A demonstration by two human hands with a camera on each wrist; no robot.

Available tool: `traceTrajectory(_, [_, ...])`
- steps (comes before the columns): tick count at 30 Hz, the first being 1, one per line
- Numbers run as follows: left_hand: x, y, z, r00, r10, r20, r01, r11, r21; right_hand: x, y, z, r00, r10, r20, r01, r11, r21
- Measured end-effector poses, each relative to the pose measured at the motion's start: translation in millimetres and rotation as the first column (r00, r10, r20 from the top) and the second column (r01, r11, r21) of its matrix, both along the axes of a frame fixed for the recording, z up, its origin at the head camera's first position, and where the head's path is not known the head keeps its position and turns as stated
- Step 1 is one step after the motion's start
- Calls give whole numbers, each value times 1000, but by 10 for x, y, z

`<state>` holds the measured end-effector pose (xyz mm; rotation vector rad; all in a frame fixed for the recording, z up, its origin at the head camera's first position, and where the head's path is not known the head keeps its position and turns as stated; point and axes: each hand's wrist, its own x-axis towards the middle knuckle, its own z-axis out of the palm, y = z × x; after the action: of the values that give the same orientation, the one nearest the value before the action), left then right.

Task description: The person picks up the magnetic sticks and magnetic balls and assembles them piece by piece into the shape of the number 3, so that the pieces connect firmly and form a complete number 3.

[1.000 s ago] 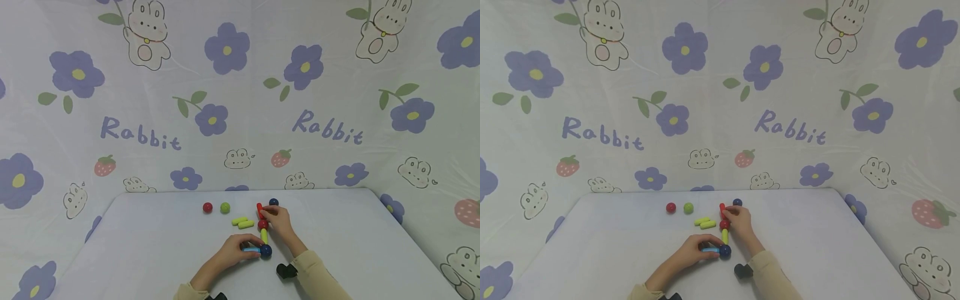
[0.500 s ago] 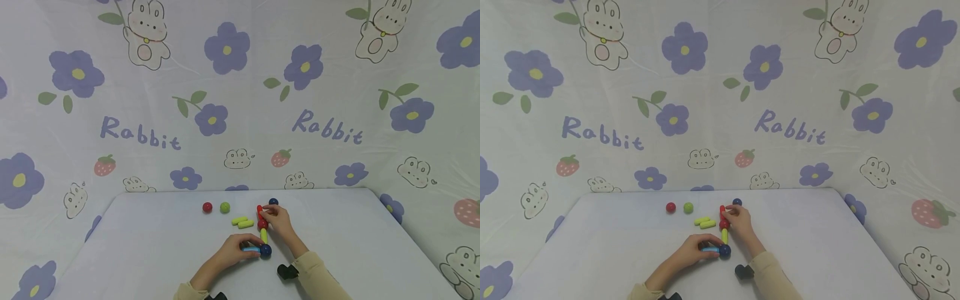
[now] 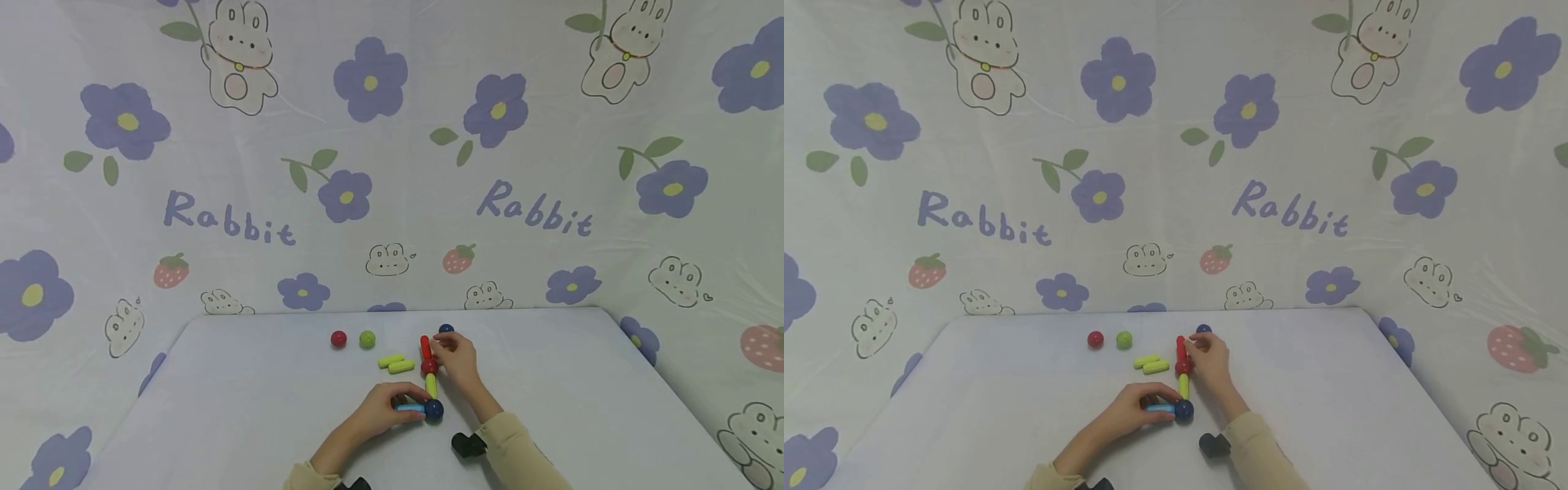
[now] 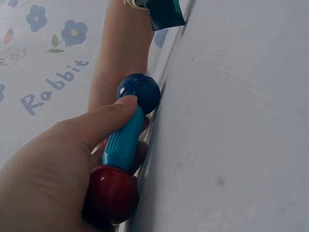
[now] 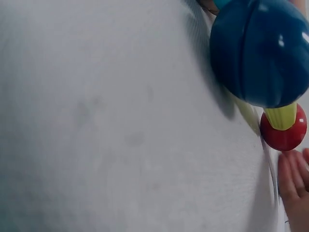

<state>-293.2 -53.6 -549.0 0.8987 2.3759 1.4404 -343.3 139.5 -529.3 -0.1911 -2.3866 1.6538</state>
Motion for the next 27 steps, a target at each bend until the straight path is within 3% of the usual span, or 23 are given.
traceTrajectory(6, [-4,-7,1,1000,-14,7,14,1000,17,-5,15,30,982,-141,-129,148,988,46])
traceTrajectory(10, [-1,-13,10,1000,-23,3,23,1000,15,-25,31,28,978,-161,-136,177,977,116])
traceTrajectory(16, [-5,-31,13,999,-41,0,41,999,18,-72,69,-9,989,-107,-101,125,974,190])
traceTrajectory(27, [8,-31,21,999,-51,-12,51,998,30,-232,136,-51,997,-53,-62,65,974,217])
